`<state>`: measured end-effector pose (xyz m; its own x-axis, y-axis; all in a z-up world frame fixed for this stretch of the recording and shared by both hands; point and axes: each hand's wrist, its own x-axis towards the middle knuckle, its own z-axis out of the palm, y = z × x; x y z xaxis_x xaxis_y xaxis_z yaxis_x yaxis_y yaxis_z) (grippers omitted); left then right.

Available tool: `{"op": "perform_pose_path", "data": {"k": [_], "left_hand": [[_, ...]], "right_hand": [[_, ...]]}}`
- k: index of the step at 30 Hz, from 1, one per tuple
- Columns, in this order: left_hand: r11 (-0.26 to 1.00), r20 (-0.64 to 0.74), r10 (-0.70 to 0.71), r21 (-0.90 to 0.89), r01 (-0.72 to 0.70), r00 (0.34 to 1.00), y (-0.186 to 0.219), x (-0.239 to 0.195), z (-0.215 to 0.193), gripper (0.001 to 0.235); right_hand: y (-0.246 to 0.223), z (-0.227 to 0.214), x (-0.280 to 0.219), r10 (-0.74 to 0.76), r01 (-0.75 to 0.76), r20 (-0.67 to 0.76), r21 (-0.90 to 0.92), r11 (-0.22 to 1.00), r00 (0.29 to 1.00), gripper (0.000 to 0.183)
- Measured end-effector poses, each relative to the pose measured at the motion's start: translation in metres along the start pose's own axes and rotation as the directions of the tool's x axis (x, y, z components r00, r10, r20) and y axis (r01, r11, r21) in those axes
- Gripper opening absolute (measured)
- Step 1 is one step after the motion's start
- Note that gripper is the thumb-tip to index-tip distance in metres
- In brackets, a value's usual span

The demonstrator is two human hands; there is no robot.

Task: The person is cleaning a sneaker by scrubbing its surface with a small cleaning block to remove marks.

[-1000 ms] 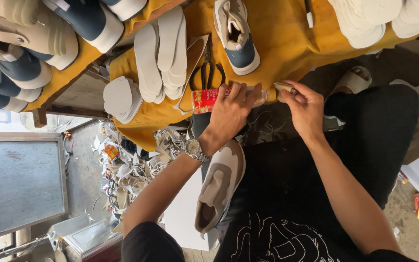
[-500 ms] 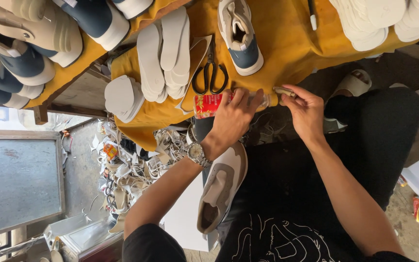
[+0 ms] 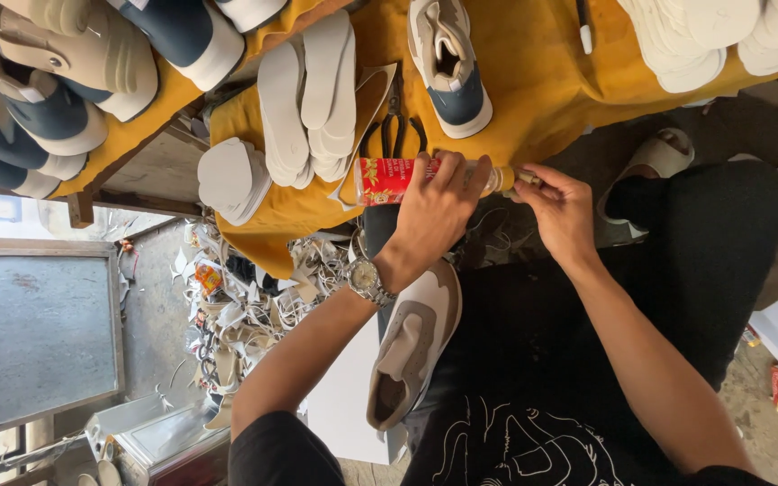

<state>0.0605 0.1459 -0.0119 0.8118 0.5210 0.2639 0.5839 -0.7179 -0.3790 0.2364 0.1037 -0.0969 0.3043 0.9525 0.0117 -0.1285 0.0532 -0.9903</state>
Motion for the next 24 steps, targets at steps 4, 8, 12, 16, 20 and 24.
{"op": "perform_pose_path", "data": {"k": [4, 8, 12, 16, 20, 24], "left_hand": [[0.999, 0.022, 0.010, 0.031, -0.011, 1.000, 0.000, 0.002, -0.005, 0.039], [0.999, 0.031, 0.009, 0.031, -0.010, 0.999, 0.005, -0.001, 0.000, 0.038], [1.000, 0.022, 0.007, 0.014, -0.007, 1.000, 0.008, -0.002, 0.002, 0.040], [1.000, 0.005, -0.002, 0.004, 0.002, 1.000, 0.006, -0.002, 0.006, 0.041], [0.999, -0.014, -0.036, -0.016, 0.036, 0.999, 0.003, 0.003, -0.003, 0.039], [0.999, -0.012, -0.031, -0.046, 0.030, 0.999, 0.005, 0.001, -0.005, 0.045]], "right_hand": [[0.000, 0.003, 0.000, 0.031, -0.031, 0.009, 0.074, 0.997, 0.999, 0.032], [0.003, 0.001, 0.003, 0.070, -0.068, -0.010, 0.163, 0.984, 0.998, 0.030], [0.007, -0.005, 0.007, 0.152, -0.136, -0.033, 0.285, 0.949, 0.988, 0.033], [0.014, -0.006, 0.009, 0.178, -0.154, -0.046, 0.330, 0.931, 0.983, 0.033], [0.018, -0.002, 0.007, 0.135, -0.124, -0.027, 0.258, 0.958, 0.990, 0.034], [0.019, 0.003, 0.004, 0.129, -0.122, -0.016, 0.241, 0.963, 0.991, 0.035]]}}
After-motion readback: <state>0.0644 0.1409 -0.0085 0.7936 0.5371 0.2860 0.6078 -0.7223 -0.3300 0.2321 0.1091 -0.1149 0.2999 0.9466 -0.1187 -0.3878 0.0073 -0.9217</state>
